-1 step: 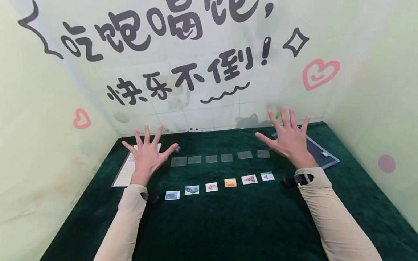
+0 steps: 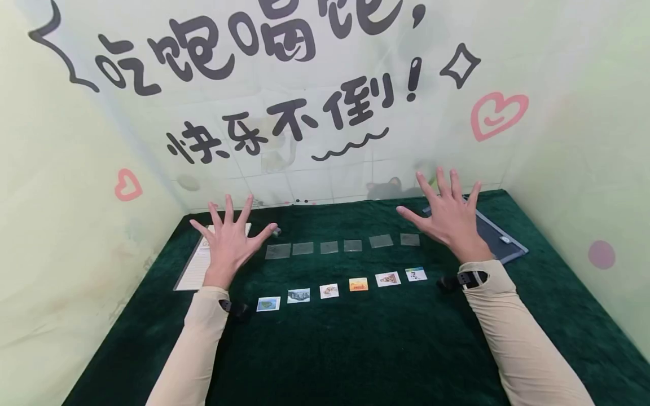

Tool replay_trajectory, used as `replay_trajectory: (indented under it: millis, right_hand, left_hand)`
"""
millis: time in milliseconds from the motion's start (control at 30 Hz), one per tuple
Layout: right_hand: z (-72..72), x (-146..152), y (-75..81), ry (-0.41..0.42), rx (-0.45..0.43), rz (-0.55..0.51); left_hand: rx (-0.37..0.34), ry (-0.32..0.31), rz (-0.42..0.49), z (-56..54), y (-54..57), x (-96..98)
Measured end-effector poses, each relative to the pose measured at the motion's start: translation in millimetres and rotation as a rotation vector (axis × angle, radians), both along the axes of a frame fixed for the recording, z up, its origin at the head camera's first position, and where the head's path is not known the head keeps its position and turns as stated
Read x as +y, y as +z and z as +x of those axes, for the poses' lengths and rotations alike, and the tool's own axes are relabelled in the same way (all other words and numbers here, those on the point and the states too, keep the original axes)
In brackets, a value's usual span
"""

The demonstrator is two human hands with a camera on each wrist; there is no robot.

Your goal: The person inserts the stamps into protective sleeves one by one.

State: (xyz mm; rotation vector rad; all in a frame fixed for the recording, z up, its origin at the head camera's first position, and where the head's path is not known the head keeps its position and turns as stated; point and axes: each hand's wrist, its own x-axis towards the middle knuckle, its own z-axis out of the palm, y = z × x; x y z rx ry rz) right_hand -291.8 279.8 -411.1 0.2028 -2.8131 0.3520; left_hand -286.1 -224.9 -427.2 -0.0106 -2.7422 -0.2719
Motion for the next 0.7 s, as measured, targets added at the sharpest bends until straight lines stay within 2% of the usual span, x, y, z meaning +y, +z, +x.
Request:
replay_trajectory:
  millis: [433, 700]
  right_hand:
    - [-2.2, -4.3, -5.6, 0.001, 0.027, -0.001]
    - [-2.5, -5.8, -5.1, 0.002, 0.057, -0.028]
  left_hand:
    - [0.015, 0.017, -0.012, -1.5, -3.4, -2.7]
    - [0.023, 0.0, 0.009, -2.3, -1.4, -1.9]
